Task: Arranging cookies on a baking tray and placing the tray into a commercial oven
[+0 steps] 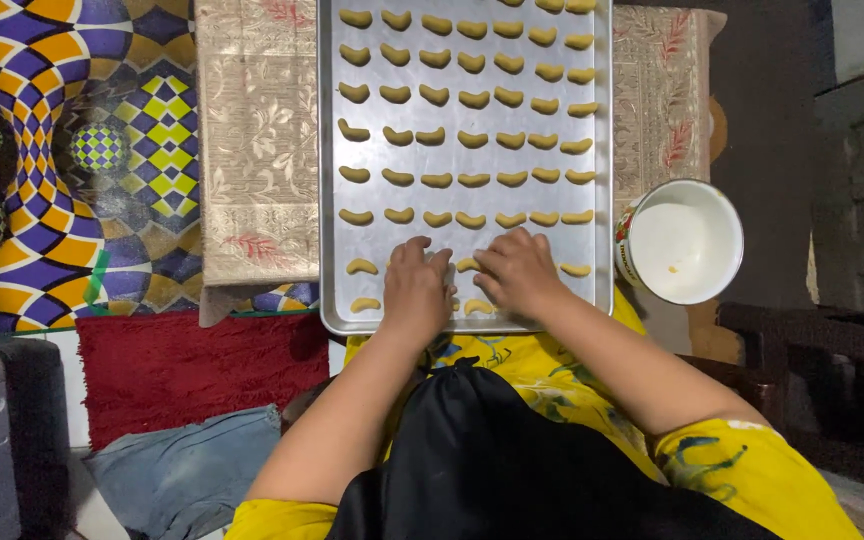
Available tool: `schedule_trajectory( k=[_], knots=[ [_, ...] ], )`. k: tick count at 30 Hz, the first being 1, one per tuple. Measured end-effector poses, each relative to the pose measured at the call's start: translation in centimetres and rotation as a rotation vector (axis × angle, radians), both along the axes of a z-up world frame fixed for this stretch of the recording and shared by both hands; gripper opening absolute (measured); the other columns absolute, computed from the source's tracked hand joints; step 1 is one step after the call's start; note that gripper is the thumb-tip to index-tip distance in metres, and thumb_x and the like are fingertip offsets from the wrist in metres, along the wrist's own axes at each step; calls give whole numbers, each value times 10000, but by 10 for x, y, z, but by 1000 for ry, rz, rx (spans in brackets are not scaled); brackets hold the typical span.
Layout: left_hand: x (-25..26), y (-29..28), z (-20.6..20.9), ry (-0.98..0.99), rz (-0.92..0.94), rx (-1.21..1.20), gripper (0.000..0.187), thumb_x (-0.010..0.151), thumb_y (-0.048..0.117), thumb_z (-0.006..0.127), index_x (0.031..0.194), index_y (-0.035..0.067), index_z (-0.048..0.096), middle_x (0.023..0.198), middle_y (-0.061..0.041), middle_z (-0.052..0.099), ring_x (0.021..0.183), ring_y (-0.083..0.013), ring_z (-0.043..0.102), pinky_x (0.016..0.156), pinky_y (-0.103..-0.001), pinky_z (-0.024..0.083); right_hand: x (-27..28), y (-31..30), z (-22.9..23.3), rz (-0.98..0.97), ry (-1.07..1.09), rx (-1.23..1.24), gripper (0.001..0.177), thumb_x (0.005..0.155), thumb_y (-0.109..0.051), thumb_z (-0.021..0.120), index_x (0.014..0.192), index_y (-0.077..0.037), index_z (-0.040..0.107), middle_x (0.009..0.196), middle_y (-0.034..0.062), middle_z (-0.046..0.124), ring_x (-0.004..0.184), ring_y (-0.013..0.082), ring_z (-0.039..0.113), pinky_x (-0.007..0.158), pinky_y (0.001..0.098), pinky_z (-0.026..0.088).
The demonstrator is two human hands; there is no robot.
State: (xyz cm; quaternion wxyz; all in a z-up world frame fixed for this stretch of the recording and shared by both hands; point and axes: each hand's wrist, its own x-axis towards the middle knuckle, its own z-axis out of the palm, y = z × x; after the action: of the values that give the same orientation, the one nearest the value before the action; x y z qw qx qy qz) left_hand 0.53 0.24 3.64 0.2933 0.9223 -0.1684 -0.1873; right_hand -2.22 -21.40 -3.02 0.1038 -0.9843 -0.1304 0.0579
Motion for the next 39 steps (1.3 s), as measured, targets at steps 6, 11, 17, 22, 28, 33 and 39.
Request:
schedule_trajectory(
  k=[6, 11, 17, 22, 28, 33, 39],
  knots=[
    [1, 1, -2, 27, -13, 17, 495, 843, 58, 785, 1320, 3, 663, 1370, -251, 519, 1355, -460, 427, 1069, -599, 432, 14, 12, -13, 90, -8, 27, 93, 898, -287, 689, 877, -223, 752, 861, -38, 646, 1015, 217, 581, 777, 374, 348],
    [2, 4, 9, 34, -4, -7, 502, 840, 39, 788, 1323, -7, 657, 1362, -268, 513, 1346, -475, 427, 1063, -619, 433, 11, 21, 5, 234, 15, 63, 87, 850, -315, 724, 774, -272, 719, 934, -57, 645, 1071, 211, 552, 794, 398, 357],
    [3, 6, 3, 13, 2, -9, 499, 827, 31, 793, 1306, -19, 663, 1346, -277, 519, 1325, -475, 444, 1058, -617, 434, 9, 17, 19, 152, 76, 107, 55, 857, -271, 691, 816, -242, 713, 1019, -18, 663, 1127, 263, 563, 826, 429, 397],
    [6, 11, -19, -38, 14, 21, 502, 809, 46, 811, 1291, -7, 678, 1348, -259, 516, 1321, -468, 435, 1069, -611, 417, 1, 14, 21, -8, -5, 33, 211, 845, -383, 685, 716, -219, 658, 947, -26, 615, 1077, 228, 546, 808, 391, 371],
    [8, 17, -29, -47, 3, 165, 426, 797, 34, 816, 1213, 32, 726, 1347, -245, 524, 1324, -447, 439, 1117, -590, 373, -8, 36, 14, -112, 170, 20, 325, 836, -460, 696, 712, -159, 707, 943, 8, 626, 1096, 263, 526, 834, 420, 348],
    [7, 18, -37, -55, 21, 176, 368, 771, 28, 817, 1132, 42, 747, 1330, -243, 533, 1297, -452, 456, 1100, -600, 381, -8, 25, -8, -107, 130, 21, 257, 830, -418, 731, 826, -162, 754, 977, 4, 623, 1111, 273, 524, 837, 432, 352],
    [8, 17, -35, -30, 27, 166, 383, 781, 18, 803, 1157, 43, 738, 1349, -248, 528, 1318, -456, 446, 1117, -618, 370, 5, 14, 26, -39, 91, 15, 162, 841, -340, 739, 904, -197, 785, 1073, 14, 612, 1162, 288, 494, 874, 432, 358]
  ],
)
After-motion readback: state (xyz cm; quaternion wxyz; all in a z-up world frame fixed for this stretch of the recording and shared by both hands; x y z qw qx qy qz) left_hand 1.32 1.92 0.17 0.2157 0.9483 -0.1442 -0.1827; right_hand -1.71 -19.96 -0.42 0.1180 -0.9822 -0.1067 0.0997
